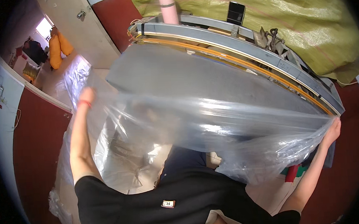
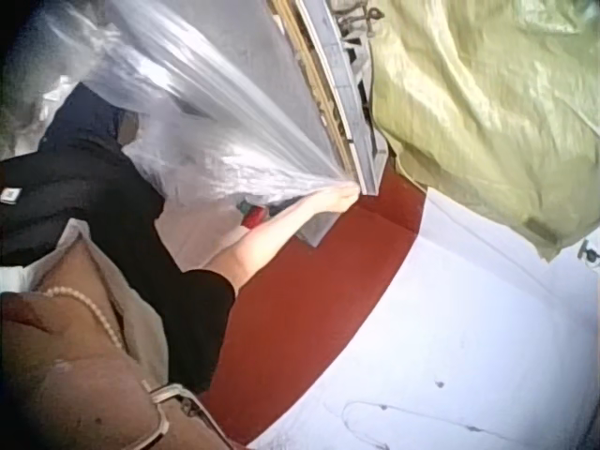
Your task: Wrapping and sealing a large machine component with a plastic sheet using a heat sealer.
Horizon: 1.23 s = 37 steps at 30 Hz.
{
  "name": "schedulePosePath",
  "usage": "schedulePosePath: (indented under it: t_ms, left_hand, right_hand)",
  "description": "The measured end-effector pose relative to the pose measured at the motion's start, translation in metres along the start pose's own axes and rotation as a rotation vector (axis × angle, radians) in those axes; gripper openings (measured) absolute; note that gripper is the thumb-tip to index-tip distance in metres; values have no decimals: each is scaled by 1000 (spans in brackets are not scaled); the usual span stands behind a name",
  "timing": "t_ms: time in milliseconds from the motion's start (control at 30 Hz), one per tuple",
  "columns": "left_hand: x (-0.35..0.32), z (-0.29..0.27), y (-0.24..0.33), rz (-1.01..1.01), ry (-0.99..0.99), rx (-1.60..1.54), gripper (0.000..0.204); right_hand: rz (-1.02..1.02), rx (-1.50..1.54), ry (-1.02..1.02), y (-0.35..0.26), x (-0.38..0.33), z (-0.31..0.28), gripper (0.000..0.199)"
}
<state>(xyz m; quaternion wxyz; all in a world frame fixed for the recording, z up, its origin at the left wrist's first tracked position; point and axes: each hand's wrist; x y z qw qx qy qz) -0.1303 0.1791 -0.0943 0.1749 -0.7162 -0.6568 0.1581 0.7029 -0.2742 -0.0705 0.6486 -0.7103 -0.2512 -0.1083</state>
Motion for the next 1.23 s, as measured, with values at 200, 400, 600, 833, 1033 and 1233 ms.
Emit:
schedulePosePath:
  t_ms: [200, 400, 600, 833, 1033, 1233]
  left_hand:
    - [52, -107, 56, -309, 1334, -620, 25]
    - [98, -23, 165, 41, 217, -376, 63]
    - [159, 12, 122, -71, 48, -483, 62]
    - [153, -42, 140, -129, 302, -234, 64]
    - [142, -70, 178, 100, 115, -574, 32]
    - [167, -24, 171, -70, 70, -348, 74]
  right_hand:
    - [-119, -500, 212, 105, 14, -43, 35]
    - [252, -1096, 100, 116, 13, -83, 43]
    - [299, -1302, 143, 132, 24, -101, 44]
    - [218, -1254, 127, 147, 29, -110, 47]
    - [228, -1226, 52, 145, 29, -114, 48]
    - [274, -1206, 81, 141, 28, -110, 49]
Point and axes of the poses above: each hand's wrist, its own x-axis towards the middle knuckle, its own z-axis out of the palm, y = z × x, and after that the axes turned 14 degrees about x, right-handed
